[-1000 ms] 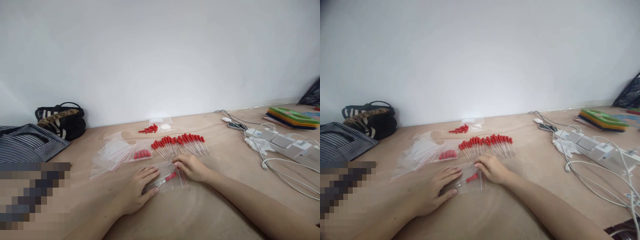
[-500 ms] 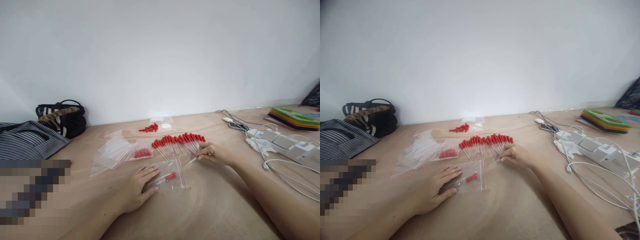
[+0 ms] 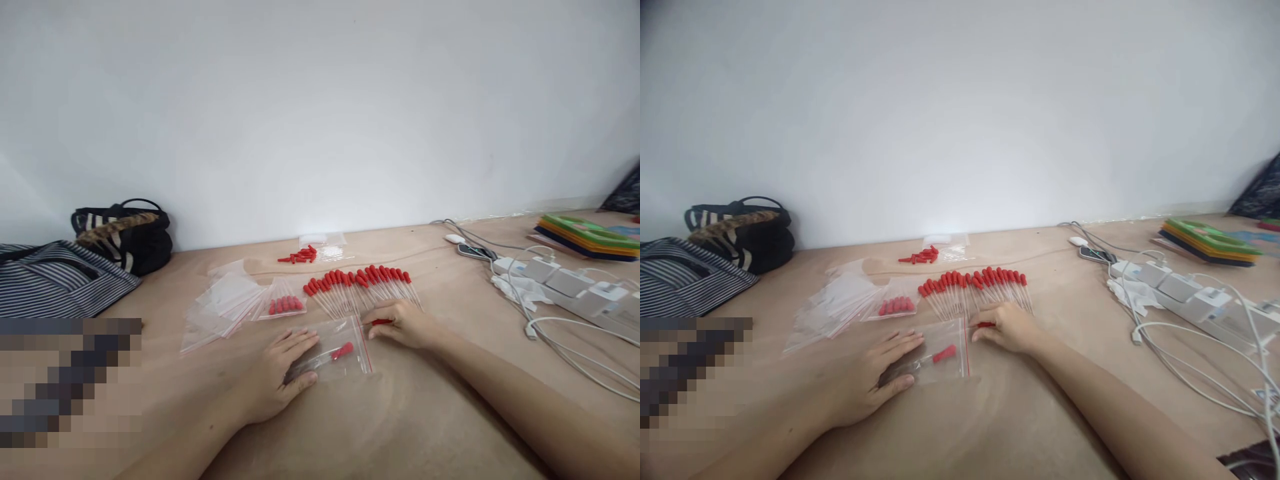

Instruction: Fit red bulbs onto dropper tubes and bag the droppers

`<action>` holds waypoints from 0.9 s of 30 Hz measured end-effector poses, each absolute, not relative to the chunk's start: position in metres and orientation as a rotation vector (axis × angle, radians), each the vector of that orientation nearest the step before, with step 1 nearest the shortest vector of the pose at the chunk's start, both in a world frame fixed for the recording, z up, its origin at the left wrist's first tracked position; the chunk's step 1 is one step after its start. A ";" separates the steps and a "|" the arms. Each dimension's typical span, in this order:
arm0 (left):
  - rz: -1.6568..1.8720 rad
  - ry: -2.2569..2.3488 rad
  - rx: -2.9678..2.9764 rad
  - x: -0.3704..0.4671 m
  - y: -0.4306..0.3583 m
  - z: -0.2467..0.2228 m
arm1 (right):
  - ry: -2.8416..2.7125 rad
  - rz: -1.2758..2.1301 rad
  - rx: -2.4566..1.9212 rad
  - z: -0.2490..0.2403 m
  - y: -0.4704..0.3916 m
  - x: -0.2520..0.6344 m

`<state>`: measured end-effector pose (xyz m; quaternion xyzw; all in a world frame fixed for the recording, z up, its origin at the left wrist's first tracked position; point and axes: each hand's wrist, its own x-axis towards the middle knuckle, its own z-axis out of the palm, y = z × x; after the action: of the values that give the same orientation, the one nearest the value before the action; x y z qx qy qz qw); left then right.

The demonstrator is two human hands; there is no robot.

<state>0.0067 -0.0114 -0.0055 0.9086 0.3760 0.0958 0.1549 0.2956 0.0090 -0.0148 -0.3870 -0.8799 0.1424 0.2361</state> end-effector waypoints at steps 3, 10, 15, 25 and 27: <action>0.258 1.087 2.602 0.008 -0.013 -0.003 | -2.365 0.517 -1.028 -0.017 0.007 0.285; 0.298 1.074 2.598 0.008 -0.013 -0.002 | -2.344 0.645 -0.950 -0.012 0.002 0.286; 0.296 1.086 2.590 0.009 -0.012 -0.003 | -2.123 0.784 -0.973 -0.023 0.003 0.276; 0.300 1.091 2.589 0.009 -0.012 -0.005 | -1.606 1.108 -1.090 -0.038 0.003 0.240; 0.332 1.081 2.584 0.009 -0.012 -0.004 | -1.636 1.054 -1.140 -0.037 0.002 0.238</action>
<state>0.0088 -0.0118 -0.0043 0.9044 0.3784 0.1160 0.1598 0.2377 0.0023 -0.0374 -0.4567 -0.6552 0.4221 0.4289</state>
